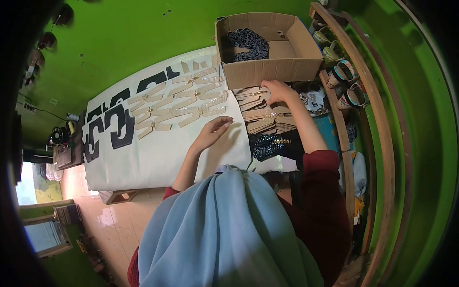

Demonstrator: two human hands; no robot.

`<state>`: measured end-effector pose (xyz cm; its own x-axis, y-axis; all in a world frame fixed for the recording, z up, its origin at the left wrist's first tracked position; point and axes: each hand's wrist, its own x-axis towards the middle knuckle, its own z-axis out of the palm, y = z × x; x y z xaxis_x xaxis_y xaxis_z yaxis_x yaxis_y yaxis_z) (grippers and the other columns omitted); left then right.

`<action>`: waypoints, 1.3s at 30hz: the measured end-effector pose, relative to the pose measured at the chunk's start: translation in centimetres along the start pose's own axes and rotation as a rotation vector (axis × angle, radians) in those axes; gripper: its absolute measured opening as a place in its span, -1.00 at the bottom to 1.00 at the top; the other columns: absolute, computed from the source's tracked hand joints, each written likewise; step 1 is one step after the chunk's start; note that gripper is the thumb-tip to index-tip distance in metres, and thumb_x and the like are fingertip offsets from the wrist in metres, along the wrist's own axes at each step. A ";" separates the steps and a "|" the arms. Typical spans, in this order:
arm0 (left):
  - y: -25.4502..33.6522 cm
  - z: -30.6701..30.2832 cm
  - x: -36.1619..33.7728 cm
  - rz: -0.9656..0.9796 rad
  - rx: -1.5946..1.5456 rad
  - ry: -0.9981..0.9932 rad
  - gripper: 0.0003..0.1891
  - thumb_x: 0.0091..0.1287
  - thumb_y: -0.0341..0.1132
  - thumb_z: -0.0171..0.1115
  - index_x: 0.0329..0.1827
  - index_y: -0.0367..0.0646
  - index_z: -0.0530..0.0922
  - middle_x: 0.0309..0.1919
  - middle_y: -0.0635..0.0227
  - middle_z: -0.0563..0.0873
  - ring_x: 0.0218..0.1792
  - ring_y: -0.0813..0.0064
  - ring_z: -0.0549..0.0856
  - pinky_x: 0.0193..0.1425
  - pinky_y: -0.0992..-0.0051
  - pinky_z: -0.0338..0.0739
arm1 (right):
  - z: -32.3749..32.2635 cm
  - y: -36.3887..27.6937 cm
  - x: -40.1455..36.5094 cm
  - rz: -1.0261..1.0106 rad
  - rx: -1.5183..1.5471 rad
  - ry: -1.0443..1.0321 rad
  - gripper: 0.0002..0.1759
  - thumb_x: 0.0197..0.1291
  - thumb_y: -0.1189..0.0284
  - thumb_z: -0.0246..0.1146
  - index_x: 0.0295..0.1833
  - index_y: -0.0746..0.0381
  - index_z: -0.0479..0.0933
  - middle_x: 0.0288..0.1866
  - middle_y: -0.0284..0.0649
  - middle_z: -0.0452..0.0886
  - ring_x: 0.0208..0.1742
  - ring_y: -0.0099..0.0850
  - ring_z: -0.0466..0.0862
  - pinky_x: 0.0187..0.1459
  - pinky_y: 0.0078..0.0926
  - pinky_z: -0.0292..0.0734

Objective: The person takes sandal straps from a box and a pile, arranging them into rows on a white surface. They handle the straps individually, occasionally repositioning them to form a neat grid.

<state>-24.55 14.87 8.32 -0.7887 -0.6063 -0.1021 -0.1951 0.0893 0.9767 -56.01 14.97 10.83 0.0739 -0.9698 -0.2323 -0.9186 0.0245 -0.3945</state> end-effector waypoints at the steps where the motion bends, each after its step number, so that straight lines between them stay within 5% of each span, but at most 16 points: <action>1: -0.3 -0.2 0.1 0.004 -0.012 0.008 -0.68 0.42 -0.30 0.03 0.15 -0.27 0.45 0.04 0.26 0.60 0.07 0.48 0.56 0.19 0.49 0.40 | -0.3 0.1 -0.1 -0.004 -0.002 -0.005 -0.27 -0.41 0.43 0.47 0.05 0.20 0.41 -0.02 -0.02 0.57 0.07 -0.07 0.53 0.06 -0.24 0.44; 10: 0.1 -0.4 1.6 -0.018 -0.031 0.016 -0.69 0.41 -0.30 0.04 0.13 -0.26 0.47 0.01 0.23 0.62 0.04 0.47 0.58 0.19 0.46 0.42 | -5.2 -1.4 -2.0 -0.155 0.243 0.165 -0.40 -0.35 0.47 0.33 -0.02 0.21 0.41 -0.09 -0.06 0.54 -0.02 -0.11 0.53 0.00 -0.32 0.43; 17: 1.1 1.0 2.0 0.114 -0.135 -0.079 -0.64 0.32 -0.28 0.17 0.14 -0.25 0.51 0.02 0.21 0.63 0.01 0.42 0.60 0.18 0.42 0.42 | -7.0 -5.6 -4.3 -0.216 0.474 0.181 -0.46 -0.29 0.58 0.28 -0.04 0.17 0.38 -0.20 -0.30 0.46 -0.10 -0.46 0.47 -0.02 -0.56 0.36; 19: 2.3 1.0 1.5 0.085 -0.038 -0.248 -0.48 0.24 -0.17 0.28 0.22 -0.23 0.44 0.03 0.21 0.63 0.06 0.37 0.57 0.24 0.33 0.38 | -6.9 -8.2 -4.7 -0.240 0.497 0.169 -0.45 -0.27 0.63 0.29 -0.03 0.17 0.37 -0.16 -0.39 0.42 -0.09 -0.56 0.42 -0.01 -0.64 0.32; 22: 4.3 0.9 -0.5 0.117 -0.309 -0.166 -0.28 0.11 -0.07 0.39 0.30 -0.22 0.34 0.09 0.21 0.58 0.13 0.30 0.53 0.27 0.26 0.35 | -5.5 -11.8 -4.6 -0.180 0.615 0.174 -0.44 -0.26 0.61 0.34 -0.02 0.20 0.37 -0.11 -0.41 0.41 -0.04 -0.58 0.39 0.08 -0.65 0.27; 26: 0.2 1.1 -1.8 0.076 -0.297 0.092 -0.11 0.04 -0.06 0.44 0.39 -0.19 0.17 0.26 0.14 0.38 0.20 0.24 0.45 0.29 0.31 0.31 | -0.4 -15.7 -2.6 -0.338 0.638 0.170 -0.38 -0.28 0.54 0.42 0.01 0.20 0.38 -0.07 -0.37 0.44 0.00 -0.54 0.42 0.11 -0.59 0.31; 30: -0.2 0.2 -5.0 0.238 -0.819 0.524 -0.18 0.13 -0.13 0.37 0.40 -0.15 0.15 0.29 0.23 0.31 0.29 0.32 0.33 0.34 0.37 0.25 | 6.1 -20.0 -0.5 -0.325 0.525 0.025 -0.30 -0.31 0.43 0.44 0.08 0.14 0.35 0.03 -0.26 0.46 0.09 -0.32 0.45 0.16 -0.34 0.24; 32: -1.3 -0.3 -6.3 0.207 -0.906 0.604 -0.23 0.17 -0.16 0.34 0.40 -0.14 0.16 0.29 0.27 0.31 0.30 0.36 0.31 0.35 0.40 0.22 | 8.3 -22.0 -0.5 -0.421 0.348 0.074 -0.29 -0.30 0.37 0.40 0.10 0.09 0.33 0.05 -0.25 0.45 0.20 -0.24 0.39 0.23 -0.16 0.06; 39: -3.9 -2.1 -10.7 0.156 -1.191 0.680 -0.41 0.30 -0.39 0.19 0.38 -0.11 0.19 0.30 0.37 0.32 0.35 0.48 0.24 0.42 0.43 0.11 | 12.3 -26.7 -0.7 -0.398 0.183 0.124 -0.27 -0.24 0.33 0.43 0.15 0.05 0.32 0.17 -0.26 0.37 0.23 -0.33 0.38 0.21 0.05 -0.01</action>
<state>-14.07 19.33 6.02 -0.2512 -0.9464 -0.2030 0.7515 -0.3229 0.5754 -26.72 17.99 10.61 0.3499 -0.9340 0.0726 -0.7434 -0.3240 -0.5852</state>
